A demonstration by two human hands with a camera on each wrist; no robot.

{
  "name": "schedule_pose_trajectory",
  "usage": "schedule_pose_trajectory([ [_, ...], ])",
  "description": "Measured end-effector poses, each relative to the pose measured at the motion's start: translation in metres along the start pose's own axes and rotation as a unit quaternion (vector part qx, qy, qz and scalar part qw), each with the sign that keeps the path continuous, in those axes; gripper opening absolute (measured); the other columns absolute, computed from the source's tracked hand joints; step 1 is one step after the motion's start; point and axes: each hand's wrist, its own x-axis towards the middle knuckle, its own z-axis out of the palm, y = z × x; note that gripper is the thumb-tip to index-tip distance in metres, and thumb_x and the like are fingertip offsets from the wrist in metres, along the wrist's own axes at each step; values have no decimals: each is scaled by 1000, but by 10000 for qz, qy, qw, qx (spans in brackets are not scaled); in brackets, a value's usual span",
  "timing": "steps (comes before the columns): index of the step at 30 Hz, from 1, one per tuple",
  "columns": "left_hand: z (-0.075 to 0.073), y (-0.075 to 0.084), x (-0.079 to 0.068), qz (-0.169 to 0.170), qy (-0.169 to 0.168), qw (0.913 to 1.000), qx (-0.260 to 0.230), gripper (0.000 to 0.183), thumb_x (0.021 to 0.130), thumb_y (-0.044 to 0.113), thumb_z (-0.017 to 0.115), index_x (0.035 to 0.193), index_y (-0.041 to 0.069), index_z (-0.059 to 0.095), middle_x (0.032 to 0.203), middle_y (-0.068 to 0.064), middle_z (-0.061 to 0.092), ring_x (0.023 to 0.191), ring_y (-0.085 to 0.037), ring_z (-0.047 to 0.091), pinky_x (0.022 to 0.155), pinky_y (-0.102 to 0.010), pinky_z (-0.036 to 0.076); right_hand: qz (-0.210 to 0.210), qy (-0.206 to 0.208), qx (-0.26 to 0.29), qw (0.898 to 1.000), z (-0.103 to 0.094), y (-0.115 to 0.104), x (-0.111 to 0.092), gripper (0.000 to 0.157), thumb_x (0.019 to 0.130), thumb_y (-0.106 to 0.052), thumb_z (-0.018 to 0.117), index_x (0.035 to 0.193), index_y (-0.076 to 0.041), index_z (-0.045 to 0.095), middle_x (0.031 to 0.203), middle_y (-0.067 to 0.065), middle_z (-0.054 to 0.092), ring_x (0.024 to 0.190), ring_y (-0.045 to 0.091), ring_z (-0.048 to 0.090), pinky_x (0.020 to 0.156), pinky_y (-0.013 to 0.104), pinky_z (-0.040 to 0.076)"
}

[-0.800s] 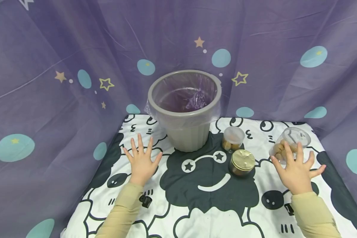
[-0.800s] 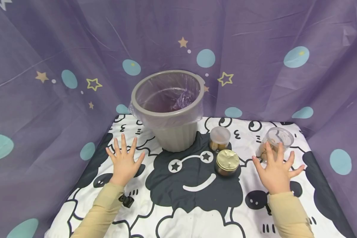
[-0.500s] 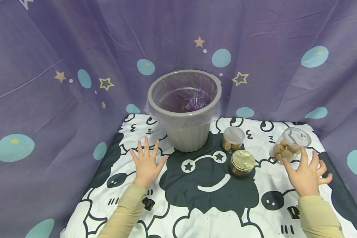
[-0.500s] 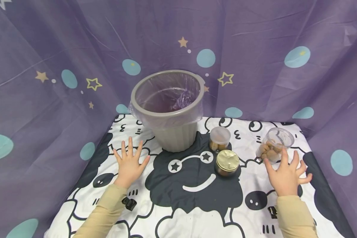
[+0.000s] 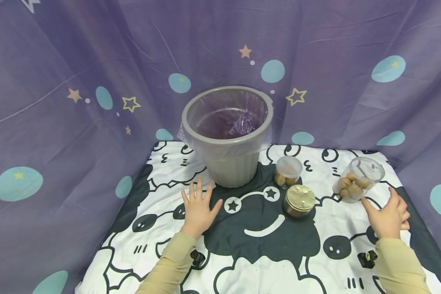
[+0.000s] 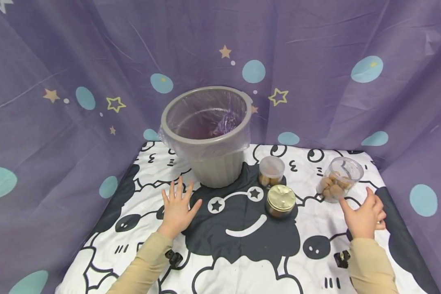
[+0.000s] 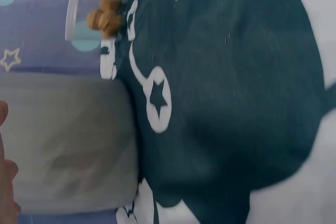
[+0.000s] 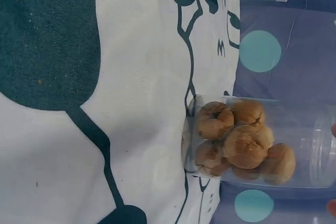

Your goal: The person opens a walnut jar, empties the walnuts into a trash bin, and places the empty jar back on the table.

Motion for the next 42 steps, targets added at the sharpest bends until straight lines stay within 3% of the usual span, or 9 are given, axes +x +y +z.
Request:
schedule_pose_trajectory([
  [7, 9, 24, 7, 375, -29, 9993, 52, 64, 92, 52, 44, 147, 23, 29, 152, -18, 21, 138, -46, 19, 107, -67, 15, 332, -300, 78, 9990, 1, 7, 14, 90, 83, -35, 62, 150, -12, 6, 150, 30, 8, 131, 54, 13, 97, 71, 15],
  [14, 16, 43, 10, 548, 283, 9980, 132, 64, 91, 51, 48, 145, 23, 32, 149, -18, 30, 133, -46, 30, 102, -70, 19, 546, -591, 369, 9961, 5, 7, 25, 104, 79, -42, 68, 150, -11, -1, 151, 27, 7, 137, 48, 10, 106, 63, 19],
  [21, 20, 56, 14, 619, 136, 9980, -24, 67, 91, 53, 46, 147, 20, 29, 146, -21, 32, 132, -44, 33, 102, -69, 23, 591, -804, 597, 9932, 16, 6, 32, 108, 79, -39, 68, 148, -9, -9, 150, 31, 4, 139, 47, 8, 108, 62, 20],
  [22, 20, 58, 15, 625, 102, 9980, -59, 67, 91, 52, 47, 146, 19, 29, 146, -21, 32, 132, -44, 33, 103, -68, 23, 483, -783, 619, 9938, 23, 17, 40, 110, 78, -41, 69, 148, -10, -9, 151, 30, 4, 139, 47, 8, 107, 62, 21],
  [27, 18, 69, 18, 716, -81, 9973, -116, 67, 91, 54, 45, 147, 20, 29, 147, -20, 31, 134, -40, 30, 105, -66, 21, 316, -777, 917, 9922, 36, 18, 43, 109, 79, -35, 71, 148, -8, -9, 151, 29, 4, 139, 45, 11, 108, 61, 22],
  [29, 18, 72, 19, 802, -66, 9967, -104, 66, 91, 54, 44, 146, 20, 30, 146, -20, 32, 135, -40, 30, 105, -66, 23, 312, -772, 1037, 9911, 35, 8, 35, 107, 79, -31, 70, 148, -7, -8, 152, 27, 5, 138, 44, 13, 109, 60, 22],
  [32, 17, 79, 20, 900, -22, 9959, -101, 66, 91, 53, 46, 145, 20, 32, 145, -19, 33, 134, -39, 32, 104, -65, 25, 256, -728, 1123, 9907, 40, 10, 37, 107, 78, -31, 72, 149, -9, -5, 153, 24, 8, 139, 42, 15, 110, 58, 22],
  [42, 21, 96, 23, 1084, 8, 9941, -75, 66, 91, 54, 45, 146, 21, 29, 146, -18, 33, 134, -36, 34, 104, -63, 27, 598, -645, 1520, 9845, 39, 6, 42, 105, 78, -31, 73, 149, -17, -3, 155, 17, 7, 142, 35, 13, 115, 50, 17],
])
